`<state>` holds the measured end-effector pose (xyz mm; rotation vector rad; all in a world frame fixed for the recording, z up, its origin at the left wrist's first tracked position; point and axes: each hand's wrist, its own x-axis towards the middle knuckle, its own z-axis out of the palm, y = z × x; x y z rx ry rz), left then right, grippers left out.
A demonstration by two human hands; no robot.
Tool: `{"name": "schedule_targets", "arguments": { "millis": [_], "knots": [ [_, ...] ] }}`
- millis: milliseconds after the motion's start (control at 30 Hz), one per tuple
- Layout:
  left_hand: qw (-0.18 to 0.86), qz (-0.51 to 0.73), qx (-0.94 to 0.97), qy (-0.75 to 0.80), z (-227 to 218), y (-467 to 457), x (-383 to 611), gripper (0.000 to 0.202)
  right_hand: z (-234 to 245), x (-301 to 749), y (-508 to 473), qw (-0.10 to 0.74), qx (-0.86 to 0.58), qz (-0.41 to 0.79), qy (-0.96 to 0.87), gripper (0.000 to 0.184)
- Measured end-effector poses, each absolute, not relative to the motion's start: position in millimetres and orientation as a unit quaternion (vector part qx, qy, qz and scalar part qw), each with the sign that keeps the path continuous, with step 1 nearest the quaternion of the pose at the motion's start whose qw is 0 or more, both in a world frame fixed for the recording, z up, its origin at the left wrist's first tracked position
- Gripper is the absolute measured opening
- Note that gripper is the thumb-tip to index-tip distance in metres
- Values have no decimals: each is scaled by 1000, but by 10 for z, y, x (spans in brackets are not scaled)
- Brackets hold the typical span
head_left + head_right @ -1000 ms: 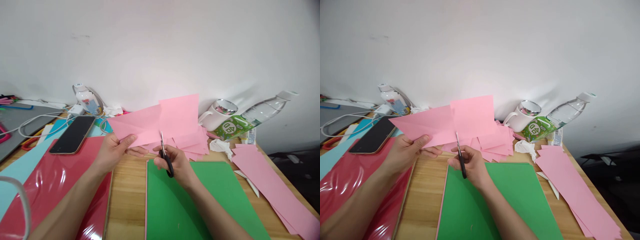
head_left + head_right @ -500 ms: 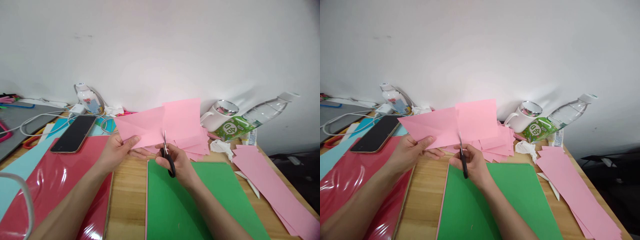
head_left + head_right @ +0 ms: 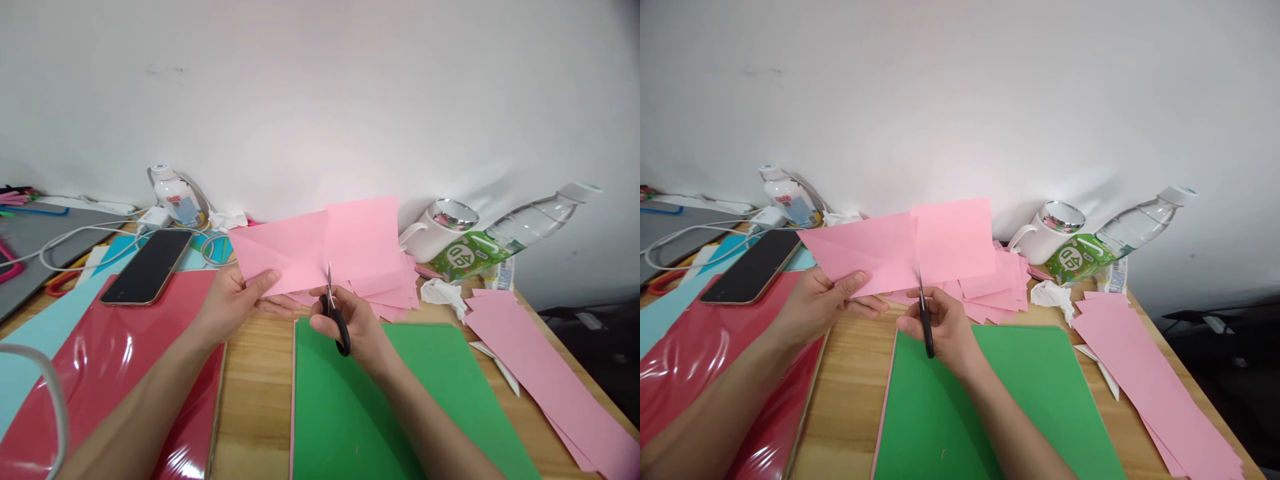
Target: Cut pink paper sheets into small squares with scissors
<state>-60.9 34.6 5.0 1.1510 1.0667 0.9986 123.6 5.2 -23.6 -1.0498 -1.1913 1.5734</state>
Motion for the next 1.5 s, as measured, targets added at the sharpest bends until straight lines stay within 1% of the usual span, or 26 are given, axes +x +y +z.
{"name": "schedule_targets", "arguments": {
  "millis": [800, 1167, 1267, 1400, 1500],
  "knots": [
    [595, 435, 495, 460, 40, 347, -614, 19, -218, 1222, 60, 422, -480, 597, -485, 42],
    [592, 437, 494, 463, 2, 352, -629, 29, -294, 1218, 58, 440, -465, 597, -485, 33],
    [598, 436, 496, 455, 7, 352, -628, 28, -300, 1211, 62, 438, -470, 599, -479, 33],
    [615, 422, 498, 442, 21, 350, -619, 25, -277, 1204, 68, 455, -459, 609, -459, 40],
    [629, 403, 503, 434, 23, 347, -607, 20, -252, 1212, 70, 462, -462, 602, -458, 37]
  ]
}}
